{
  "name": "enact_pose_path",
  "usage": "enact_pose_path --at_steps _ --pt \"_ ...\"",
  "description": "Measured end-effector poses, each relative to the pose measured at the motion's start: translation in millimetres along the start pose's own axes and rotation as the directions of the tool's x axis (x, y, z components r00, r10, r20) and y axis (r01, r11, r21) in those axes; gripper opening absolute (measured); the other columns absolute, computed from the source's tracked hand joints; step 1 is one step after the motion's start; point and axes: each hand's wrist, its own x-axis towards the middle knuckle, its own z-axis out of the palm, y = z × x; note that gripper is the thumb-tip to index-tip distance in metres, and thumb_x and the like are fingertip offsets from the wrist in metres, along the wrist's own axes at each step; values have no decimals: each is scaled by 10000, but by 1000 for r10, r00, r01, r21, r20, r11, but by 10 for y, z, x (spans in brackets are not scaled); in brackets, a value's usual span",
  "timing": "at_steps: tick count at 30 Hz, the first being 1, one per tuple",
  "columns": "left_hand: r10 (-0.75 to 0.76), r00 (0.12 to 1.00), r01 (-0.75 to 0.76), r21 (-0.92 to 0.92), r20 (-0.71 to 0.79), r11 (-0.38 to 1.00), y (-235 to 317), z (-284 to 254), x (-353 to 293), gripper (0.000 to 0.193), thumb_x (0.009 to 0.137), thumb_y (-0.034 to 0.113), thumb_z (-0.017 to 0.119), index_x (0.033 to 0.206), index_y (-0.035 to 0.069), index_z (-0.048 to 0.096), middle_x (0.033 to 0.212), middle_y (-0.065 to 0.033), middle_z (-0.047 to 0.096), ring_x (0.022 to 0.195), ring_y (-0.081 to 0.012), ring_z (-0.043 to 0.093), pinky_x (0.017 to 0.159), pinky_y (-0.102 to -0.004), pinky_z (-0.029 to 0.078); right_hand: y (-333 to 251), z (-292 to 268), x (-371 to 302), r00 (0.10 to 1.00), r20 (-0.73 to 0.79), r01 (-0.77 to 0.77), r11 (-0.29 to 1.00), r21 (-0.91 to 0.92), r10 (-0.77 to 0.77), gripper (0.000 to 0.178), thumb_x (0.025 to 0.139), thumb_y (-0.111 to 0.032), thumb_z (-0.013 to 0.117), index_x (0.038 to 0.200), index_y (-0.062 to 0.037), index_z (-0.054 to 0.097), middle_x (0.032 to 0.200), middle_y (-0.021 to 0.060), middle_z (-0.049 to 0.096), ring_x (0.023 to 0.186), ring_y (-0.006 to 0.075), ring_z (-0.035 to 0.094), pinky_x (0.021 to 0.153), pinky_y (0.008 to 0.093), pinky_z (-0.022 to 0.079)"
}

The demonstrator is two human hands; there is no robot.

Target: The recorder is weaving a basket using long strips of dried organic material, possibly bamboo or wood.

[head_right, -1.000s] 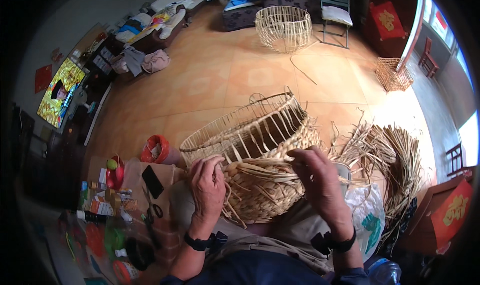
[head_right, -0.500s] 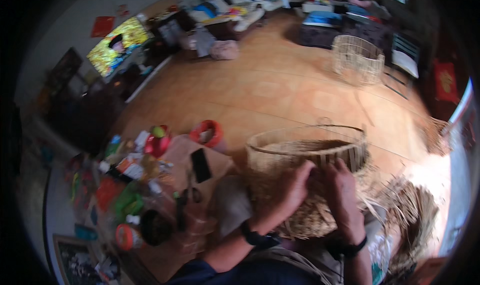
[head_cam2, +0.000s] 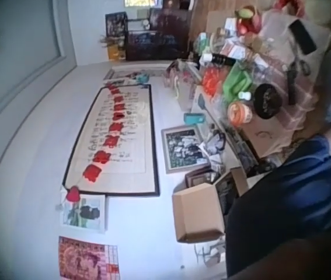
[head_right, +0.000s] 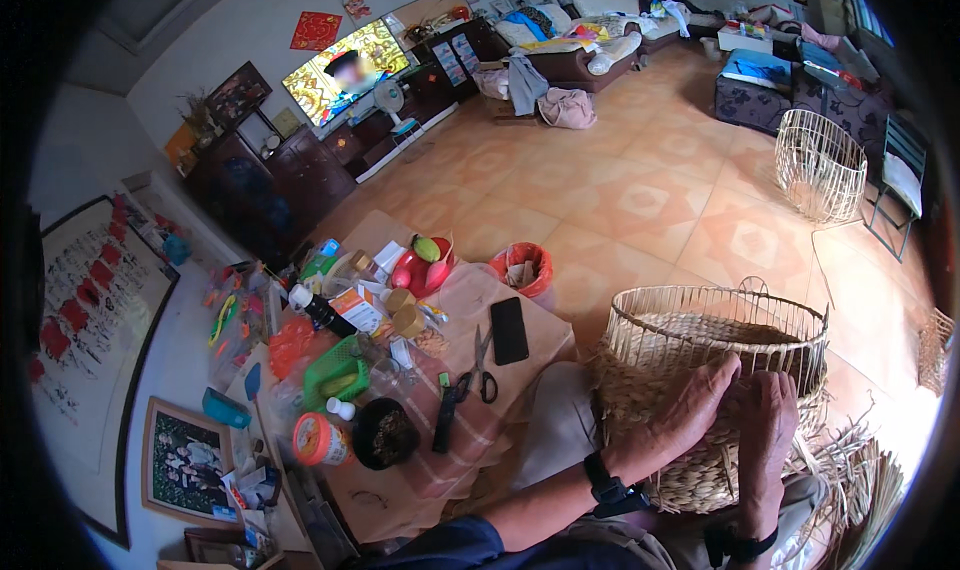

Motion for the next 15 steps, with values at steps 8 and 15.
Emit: enact_pose_path --at_steps 8,15 --pt "-119 990 122 -29 71 992 95 -144 42 148 912 -44 527 1050 10 513 889 -222 656 820 -414 678 664 -483 521 -168 -187 -8 987 93 141 986 -93 -132 165 792 -34 765 899 -37 638 861 125 549 815 328 550 732 438 470" --pt "-138 990 139 -34 33 990 87 -64 -32 139 923 -27 528 1056 12 526 915 -216 637 826 -409 671 662 -477 519 -6 -145 -59 995 93 39 998 50 -44 140 804 -7 742 904 -12 646 871 134 544 836 319 548 736 424 460"
